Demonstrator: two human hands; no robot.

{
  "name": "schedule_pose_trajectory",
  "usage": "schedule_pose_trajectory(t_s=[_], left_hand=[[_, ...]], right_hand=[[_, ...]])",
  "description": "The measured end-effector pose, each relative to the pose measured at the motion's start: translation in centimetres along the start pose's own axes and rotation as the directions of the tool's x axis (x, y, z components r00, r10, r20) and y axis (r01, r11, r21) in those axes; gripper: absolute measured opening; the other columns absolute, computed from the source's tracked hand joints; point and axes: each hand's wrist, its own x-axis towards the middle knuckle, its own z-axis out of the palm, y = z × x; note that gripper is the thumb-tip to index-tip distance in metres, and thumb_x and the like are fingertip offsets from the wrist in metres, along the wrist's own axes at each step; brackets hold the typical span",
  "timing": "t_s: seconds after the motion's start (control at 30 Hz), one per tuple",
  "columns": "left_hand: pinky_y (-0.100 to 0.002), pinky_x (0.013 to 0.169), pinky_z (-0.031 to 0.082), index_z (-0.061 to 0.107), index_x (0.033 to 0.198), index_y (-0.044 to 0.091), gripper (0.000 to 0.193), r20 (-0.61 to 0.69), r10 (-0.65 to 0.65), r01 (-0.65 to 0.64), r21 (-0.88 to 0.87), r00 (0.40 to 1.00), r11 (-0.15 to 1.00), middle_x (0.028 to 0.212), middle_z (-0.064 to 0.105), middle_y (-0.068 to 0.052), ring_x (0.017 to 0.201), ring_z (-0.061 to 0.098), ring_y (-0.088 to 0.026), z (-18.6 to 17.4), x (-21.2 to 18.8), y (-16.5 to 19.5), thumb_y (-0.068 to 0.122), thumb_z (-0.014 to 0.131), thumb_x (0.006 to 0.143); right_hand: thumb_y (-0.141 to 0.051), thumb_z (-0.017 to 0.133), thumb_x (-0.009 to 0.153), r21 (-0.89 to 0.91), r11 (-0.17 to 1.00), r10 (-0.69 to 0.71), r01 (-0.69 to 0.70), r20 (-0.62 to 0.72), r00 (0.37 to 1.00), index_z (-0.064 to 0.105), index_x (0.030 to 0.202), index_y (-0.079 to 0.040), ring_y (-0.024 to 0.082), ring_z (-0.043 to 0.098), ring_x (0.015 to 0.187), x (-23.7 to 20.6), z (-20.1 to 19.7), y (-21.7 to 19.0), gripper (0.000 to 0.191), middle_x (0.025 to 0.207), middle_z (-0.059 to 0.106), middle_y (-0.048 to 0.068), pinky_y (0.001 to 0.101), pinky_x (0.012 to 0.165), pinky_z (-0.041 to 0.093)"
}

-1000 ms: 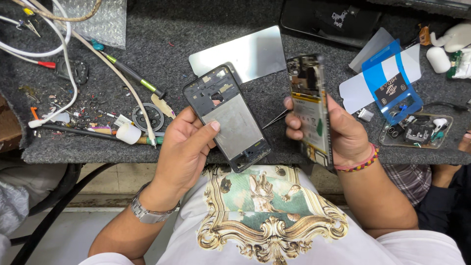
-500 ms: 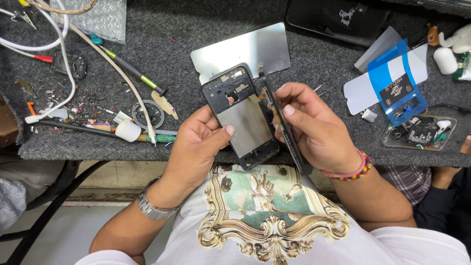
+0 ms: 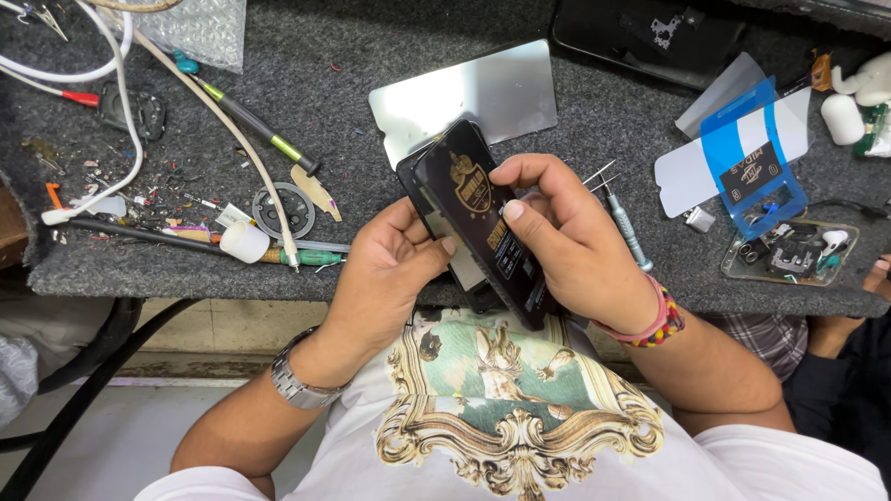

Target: The person removes a protective film from a smartphone screen using tweezers, then places the motherboard and battery into the phone chassis. They align the back cover and press it into place to assemble the device.

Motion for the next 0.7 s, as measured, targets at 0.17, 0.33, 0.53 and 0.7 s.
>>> schedule_pose_trajectory(t_s=[0.17,0.33,0.53,0.7], left_hand=[[-0.031,0.107,0.052,0.055,0.136,-0.006,0.038,0.003,0.004,-0.004,0.011,1.0,1.0,0.13,0.067,-0.013,0.121,0.065,-0.017,-0.2,0.2,-0.1,-0.008,0.059,0.098],[-0.032,0.106,0.053,0.056,0.134,-0.006,0.037,0.004,0.006,-0.006,-0.003,1.0,1.0,0.13,0.067,-0.014,0.121,0.065,-0.018,-0.3,0.2,-0.1,-0.009,0.06,0.098],[-0.031,0.108,0.052,0.054,0.137,-0.005,0.038,0.014,0.015,-0.014,-0.057,1.0,0.998,0.133,0.065,-0.014,0.124,0.064,-0.018,-0.2,0.4,0.0,-0.007,0.061,0.099],[-0.033,0.106,0.054,0.053,0.138,-0.005,0.039,0.008,0.002,-0.001,-0.109,1.0,0.994,0.133,0.066,-0.015,0.123,0.064,-0.019,-0.2,0.4,0.0,-0.006,0.061,0.1]], right_hand=[[-0.005,0.053,0.107,-0.193,0.978,-0.08,0.074,-0.024,0.996,0.053,0.134,-0.003,0.006,0.058,0.1,0.1,0.8,-0.4,0.028,0.123,0.057,0.005,0.0229,0.088,0.053],[-0.001,0.057,0.105,-0.533,0.818,-0.271,0.215,-0.027,0.962,0.057,0.129,-0.001,0.017,0.058,0.112,0.3,1.7,-1.4,0.024,0.129,0.056,0.012,0.0303,0.097,0.05],[0.001,0.061,0.103,-0.722,0.635,-0.412,0.277,-0.013,0.911,0.058,0.129,-0.001,0.029,0.059,0.124,0.4,2.5,-2.2,0.027,0.128,0.057,0.017,0.036,0.106,0.049],[0.001,0.061,0.103,-0.748,0.612,-0.424,0.256,-0.037,0.905,0.059,0.13,-0.002,0.03,0.061,0.121,-0.1,2.9,-2.5,0.027,0.13,0.055,0.018,0.0358,0.104,0.05]])
